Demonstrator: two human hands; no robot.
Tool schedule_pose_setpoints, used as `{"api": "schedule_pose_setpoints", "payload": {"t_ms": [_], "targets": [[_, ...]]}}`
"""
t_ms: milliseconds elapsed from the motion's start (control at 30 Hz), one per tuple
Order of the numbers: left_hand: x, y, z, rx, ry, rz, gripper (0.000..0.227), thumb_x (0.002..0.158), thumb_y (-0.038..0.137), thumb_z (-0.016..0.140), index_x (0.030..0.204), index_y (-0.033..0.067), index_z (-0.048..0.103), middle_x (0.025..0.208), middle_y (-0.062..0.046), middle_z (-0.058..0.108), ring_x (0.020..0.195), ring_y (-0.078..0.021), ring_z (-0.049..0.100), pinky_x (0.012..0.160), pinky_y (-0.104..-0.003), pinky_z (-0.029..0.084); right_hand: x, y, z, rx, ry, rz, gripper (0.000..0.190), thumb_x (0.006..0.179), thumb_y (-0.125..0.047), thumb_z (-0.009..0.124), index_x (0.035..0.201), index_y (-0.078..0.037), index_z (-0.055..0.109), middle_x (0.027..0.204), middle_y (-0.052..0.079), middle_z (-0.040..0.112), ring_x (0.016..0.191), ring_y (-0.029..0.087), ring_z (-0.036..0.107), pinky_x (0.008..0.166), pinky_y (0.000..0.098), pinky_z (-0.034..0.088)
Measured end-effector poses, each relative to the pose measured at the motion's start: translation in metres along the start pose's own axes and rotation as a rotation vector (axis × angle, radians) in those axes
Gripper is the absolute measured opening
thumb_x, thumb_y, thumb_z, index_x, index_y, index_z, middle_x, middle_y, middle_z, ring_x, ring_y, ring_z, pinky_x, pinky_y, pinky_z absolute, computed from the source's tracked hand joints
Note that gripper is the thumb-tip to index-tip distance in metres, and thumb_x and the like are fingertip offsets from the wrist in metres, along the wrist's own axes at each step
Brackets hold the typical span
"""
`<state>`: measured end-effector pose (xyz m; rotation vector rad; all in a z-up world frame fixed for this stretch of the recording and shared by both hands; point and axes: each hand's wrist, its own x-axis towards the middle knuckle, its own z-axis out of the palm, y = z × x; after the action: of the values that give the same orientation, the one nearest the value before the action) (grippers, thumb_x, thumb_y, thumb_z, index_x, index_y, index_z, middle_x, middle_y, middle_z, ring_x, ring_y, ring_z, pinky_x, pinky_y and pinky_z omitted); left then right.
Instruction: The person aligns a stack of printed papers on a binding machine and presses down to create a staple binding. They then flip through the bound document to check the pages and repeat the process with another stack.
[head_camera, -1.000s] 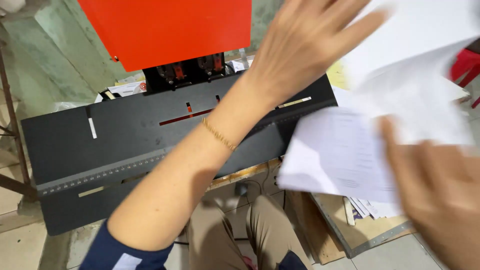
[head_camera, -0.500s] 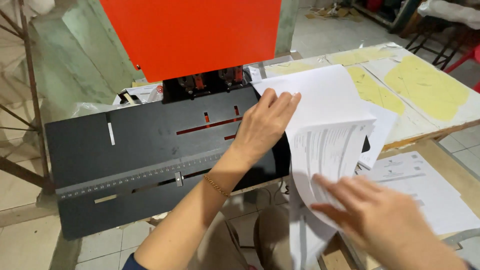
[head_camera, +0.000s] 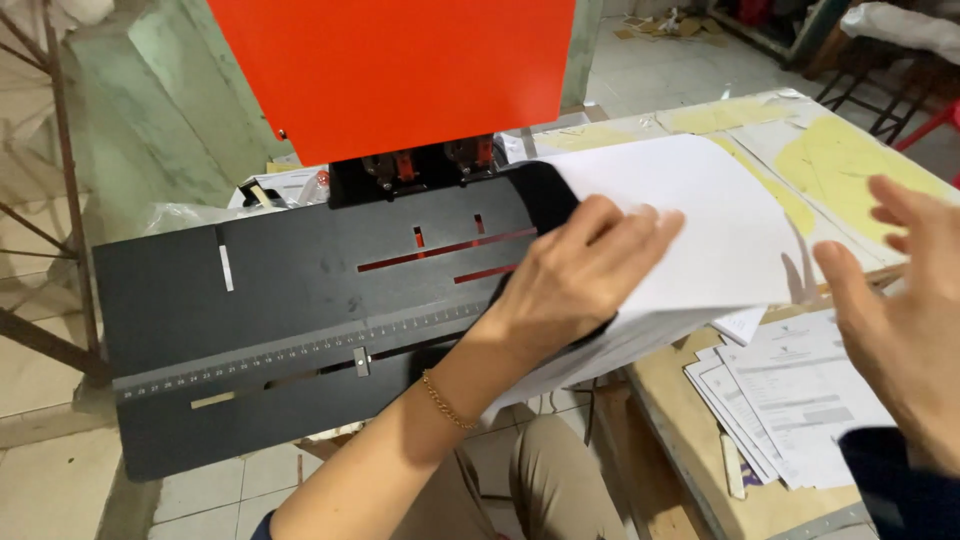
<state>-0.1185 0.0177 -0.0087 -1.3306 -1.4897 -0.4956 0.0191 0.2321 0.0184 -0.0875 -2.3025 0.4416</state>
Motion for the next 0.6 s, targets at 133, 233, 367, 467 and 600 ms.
{"api": "schedule_pose_setpoints", "payload": {"t_ms": [133,233,367,467,600], "targets": [[0.024,0.015,-0.010,0.003,0.060,0.033,0.031,0.099,-0.019,0.054,0.119,0.0023,0.063,0.102,-0.002,0.060,0.082,-0.0186,0.050,0.060,-0.022,0.046,-0.024,-0.018,-0.030,-0.191,-0.047,-0.577,0.045,0.092,0.009,0.067,0.137,0.010,0.058,0.139,0.038,0.053,0.120,0.051,0.059,0.108,0.0548,0.047],[0.026,0.020,0.009,-0.088,-0.054,0.034,0.032,0.103,-0.014,0.050,0.128,0.0053,0.053,0.099,-0.001,0.054,0.092,-0.0221,0.051,0.067,-0.028,0.052,-0.024,-0.059,-0.019,-0.345,-0.107,-1.095,0.037,0.097,-0.006,0.046,0.130,-0.008,0.064,0.119,0.010,0.060,0.103,0.025,0.058,0.101,0.0515,0.046],[0.028,0.019,0.031,-0.143,-0.106,0.127,0.040,0.097,-0.017,0.058,0.129,0.0065,0.051,0.108,0.001,0.057,0.100,-0.0216,0.053,0.062,-0.029,0.057,-0.026,-0.056,-0.001,-0.767,-0.223,-1.355,0.034,0.081,-0.002,0.055,0.112,0.007,0.067,0.120,0.020,0.060,0.111,0.031,0.049,0.094,0.0501,0.047],[0.035,0.018,0.035,-0.232,-0.144,0.197,0.039,0.094,-0.021,0.060,0.124,0.0029,0.051,0.108,-0.003,0.054,0.098,-0.0228,0.051,0.057,-0.031,0.057,-0.034,-0.057,0.007,-0.817,-0.239,-1.406,0.042,0.078,-0.007,0.058,0.118,0.003,0.067,0.125,0.020,0.059,0.115,0.033,0.049,0.091,0.0485,0.044],[0.048,0.025,0.031,-0.262,-0.148,0.301,0.022,0.095,-0.016,0.061,0.107,0.0014,0.056,0.105,-0.004,0.050,0.094,-0.0224,0.047,0.051,-0.029,0.051,-0.049,-0.059,0.017,-0.757,-0.261,-1.375,0.039,0.080,-0.008,0.055,0.117,0.001,0.065,0.116,0.017,0.060,0.098,0.032,0.054,0.088,0.0454,0.044]]}}
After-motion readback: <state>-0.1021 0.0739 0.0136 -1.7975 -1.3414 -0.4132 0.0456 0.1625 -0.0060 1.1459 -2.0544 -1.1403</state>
